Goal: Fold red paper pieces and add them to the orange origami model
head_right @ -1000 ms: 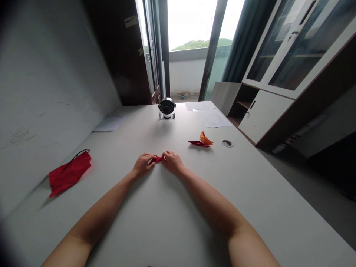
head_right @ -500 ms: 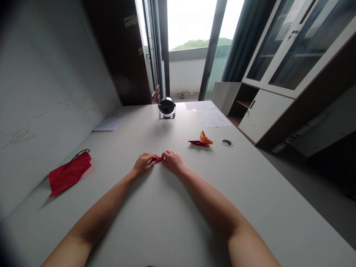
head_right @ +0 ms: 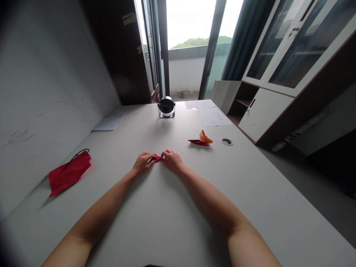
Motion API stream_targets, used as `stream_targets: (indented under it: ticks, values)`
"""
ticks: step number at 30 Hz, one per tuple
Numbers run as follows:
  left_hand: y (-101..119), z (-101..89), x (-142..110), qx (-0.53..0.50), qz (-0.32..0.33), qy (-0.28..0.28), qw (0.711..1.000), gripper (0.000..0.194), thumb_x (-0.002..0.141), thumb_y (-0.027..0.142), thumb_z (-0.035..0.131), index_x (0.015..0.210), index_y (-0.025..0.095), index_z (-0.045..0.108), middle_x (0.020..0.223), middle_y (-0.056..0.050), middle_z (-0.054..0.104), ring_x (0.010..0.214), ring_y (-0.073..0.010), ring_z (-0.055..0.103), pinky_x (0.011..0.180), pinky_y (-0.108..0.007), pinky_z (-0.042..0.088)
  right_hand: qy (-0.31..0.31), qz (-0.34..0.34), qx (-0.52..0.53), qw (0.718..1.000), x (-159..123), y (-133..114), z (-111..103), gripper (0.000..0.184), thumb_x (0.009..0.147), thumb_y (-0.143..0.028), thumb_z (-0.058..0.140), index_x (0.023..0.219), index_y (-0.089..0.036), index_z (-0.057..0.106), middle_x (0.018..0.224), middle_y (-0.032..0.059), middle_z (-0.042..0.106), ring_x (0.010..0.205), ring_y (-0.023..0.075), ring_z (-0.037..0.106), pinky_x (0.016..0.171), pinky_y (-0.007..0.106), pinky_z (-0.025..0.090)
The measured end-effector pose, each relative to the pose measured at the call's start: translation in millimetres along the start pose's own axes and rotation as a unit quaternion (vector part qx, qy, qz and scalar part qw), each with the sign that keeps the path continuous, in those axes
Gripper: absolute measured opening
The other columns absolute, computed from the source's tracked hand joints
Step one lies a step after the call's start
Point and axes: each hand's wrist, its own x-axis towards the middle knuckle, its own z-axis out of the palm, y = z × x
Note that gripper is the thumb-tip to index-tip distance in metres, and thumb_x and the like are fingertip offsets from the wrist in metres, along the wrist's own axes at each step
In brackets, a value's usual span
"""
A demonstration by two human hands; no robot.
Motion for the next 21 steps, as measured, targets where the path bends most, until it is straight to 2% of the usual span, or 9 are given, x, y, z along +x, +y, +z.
stream_targets:
  ticks: [21]
  values:
    - [-1.8, 1.2, 0.7, -0.001, 0.004, -0.003, 1.0, 0.024, 0.09, 0.025, 0.057, 0.109, 0.03, 0.071, 0.122, 0.001, 0.071, 0.115, -0.0218, 0.057, 0.104, -0.039, 0.042, 0.015, -0.014, 0.012, 1.0, -0.1, 3.2, 1.5, 0.013, 0.092, -0.022, 0.06, 0.101, -0.024, 0.069, 0.093, 0.0024, 0.063, 0.082, 0.0143, 0.056, 0.073, 0.024, 0.038]
